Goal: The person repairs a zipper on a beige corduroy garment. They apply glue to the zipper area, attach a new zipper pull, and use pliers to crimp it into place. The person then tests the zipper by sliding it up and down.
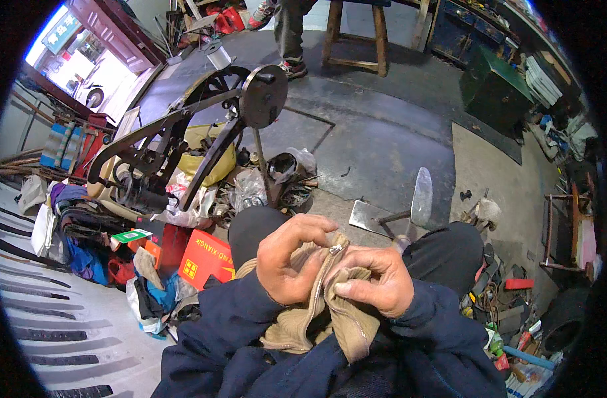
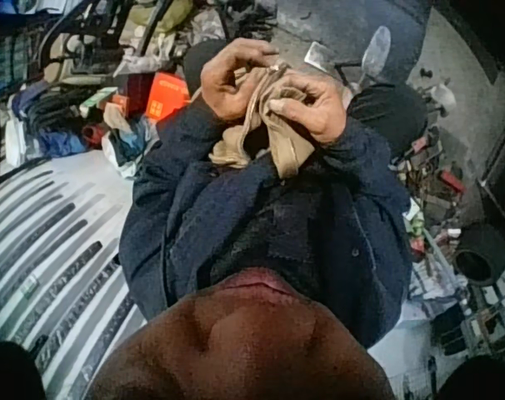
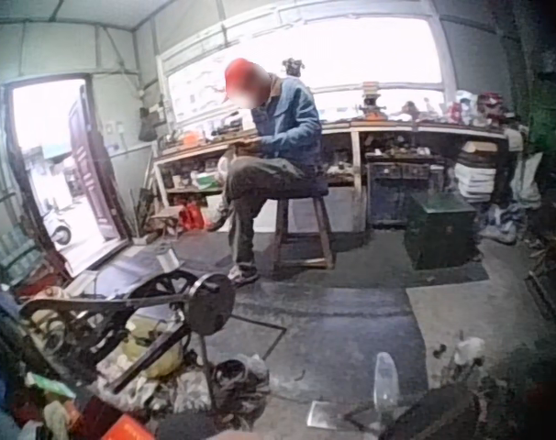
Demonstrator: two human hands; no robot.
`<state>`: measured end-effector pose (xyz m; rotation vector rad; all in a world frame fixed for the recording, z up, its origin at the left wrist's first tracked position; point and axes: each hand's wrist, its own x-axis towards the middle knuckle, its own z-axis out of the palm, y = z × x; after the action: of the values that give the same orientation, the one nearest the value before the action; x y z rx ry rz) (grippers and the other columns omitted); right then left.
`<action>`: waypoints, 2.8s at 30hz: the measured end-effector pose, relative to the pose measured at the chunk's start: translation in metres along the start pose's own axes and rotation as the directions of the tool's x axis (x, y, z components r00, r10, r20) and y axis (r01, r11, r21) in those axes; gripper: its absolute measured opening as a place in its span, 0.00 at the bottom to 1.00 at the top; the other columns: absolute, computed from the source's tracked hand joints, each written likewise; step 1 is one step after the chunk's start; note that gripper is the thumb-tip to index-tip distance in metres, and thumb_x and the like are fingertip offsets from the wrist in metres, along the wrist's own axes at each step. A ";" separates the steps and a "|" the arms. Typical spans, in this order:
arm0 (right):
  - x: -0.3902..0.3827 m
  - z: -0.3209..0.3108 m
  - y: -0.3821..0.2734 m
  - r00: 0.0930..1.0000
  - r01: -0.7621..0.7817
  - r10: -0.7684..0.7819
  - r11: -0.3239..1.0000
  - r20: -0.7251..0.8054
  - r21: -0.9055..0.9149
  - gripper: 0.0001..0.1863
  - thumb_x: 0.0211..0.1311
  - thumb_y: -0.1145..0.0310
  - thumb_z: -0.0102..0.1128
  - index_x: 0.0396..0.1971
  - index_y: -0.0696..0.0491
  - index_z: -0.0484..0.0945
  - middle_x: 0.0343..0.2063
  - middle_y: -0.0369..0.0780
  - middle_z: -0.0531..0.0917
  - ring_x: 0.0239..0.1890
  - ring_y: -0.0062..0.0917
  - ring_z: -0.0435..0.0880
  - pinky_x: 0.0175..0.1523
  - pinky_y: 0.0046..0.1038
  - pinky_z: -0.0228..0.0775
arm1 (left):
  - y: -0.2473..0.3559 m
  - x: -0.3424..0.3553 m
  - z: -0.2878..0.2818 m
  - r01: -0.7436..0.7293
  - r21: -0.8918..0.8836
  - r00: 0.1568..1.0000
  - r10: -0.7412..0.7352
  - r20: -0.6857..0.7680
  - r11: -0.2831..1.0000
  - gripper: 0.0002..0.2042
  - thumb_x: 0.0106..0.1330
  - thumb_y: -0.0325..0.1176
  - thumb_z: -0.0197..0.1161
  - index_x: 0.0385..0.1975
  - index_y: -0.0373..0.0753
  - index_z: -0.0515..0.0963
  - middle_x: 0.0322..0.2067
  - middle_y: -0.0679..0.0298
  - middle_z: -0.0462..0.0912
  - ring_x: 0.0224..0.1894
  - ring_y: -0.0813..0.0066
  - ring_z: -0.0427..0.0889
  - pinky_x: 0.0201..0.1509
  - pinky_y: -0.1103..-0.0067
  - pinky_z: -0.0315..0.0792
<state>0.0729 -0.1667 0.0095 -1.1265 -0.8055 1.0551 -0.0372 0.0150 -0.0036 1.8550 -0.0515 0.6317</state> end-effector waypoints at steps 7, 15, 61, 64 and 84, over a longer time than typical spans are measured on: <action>0.000 0.002 0.002 0.997 -0.072 0.071 0.997 0.017 0.035 0.09 0.66 0.69 0.66 0.40 0.58 0.86 0.39 0.37 0.87 0.44 0.19 0.83 0.51 0.26 0.73 | 0.000 -0.006 0.008 0.376 -0.552 0.927 -0.289 0.241 0.744 0.05 0.72 0.30 0.52 0.41 0.37 0.66 0.53 0.41 0.80 0.59 0.54 0.80 0.66 0.60 0.71; -0.003 -0.001 0.004 0.986 -0.163 0.157 0.980 0.059 0.118 0.10 0.66 0.69 0.66 0.42 0.58 0.85 0.36 0.35 0.87 0.41 0.16 0.83 0.50 0.23 0.74 | -0.003 -0.001 0.010 0.239 -0.759 0.966 -0.227 0.123 0.606 0.07 0.73 0.30 0.55 0.45 0.37 0.68 0.46 0.51 0.78 0.48 0.68 0.80 0.57 0.70 0.75; -0.019 -0.027 -0.010 0.945 -0.317 0.302 0.942 -0.127 -0.115 0.14 0.61 0.68 0.65 0.43 0.61 0.86 0.34 0.38 0.89 0.38 0.17 0.84 0.48 0.26 0.77 | 0.007 0.002 0.006 -0.074 0.188 0.950 0.012 0.311 0.979 0.07 0.59 0.23 0.68 0.36 0.35 0.82 0.29 0.55 0.87 0.29 0.60 0.88 0.34 0.74 0.80; -0.018 -0.028 -0.010 0.948 -0.311 0.295 0.939 -0.117 -0.145 0.14 0.62 0.68 0.65 0.44 0.61 0.86 0.34 0.38 0.89 0.38 0.17 0.84 0.48 0.26 0.77 | 0.006 0.002 0.006 -0.082 0.193 0.945 0.016 0.326 0.978 0.07 0.58 0.22 0.69 0.36 0.36 0.82 0.29 0.56 0.87 0.29 0.60 0.88 0.34 0.73 0.80; -0.020 -0.024 0.005 0.964 -0.219 0.216 0.976 -0.158 0.003 0.07 0.64 0.69 0.62 0.34 0.58 0.81 0.28 0.33 0.83 0.34 0.13 0.78 0.40 0.23 0.70 | 0.001 0.000 0.010 -0.023 -0.023 0.963 0.029 0.269 0.999 0.07 0.59 0.20 0.66 0.36 0.34 0.79 0.41 0.49 0.86 0.37 0.56 0.88 0.41 0.73 0.80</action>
<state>0.0871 -0.1926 -0.0016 -1.3151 -0.5739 1.1266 -0.0332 0.0055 -0.0056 1.9131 -0.2609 0.3909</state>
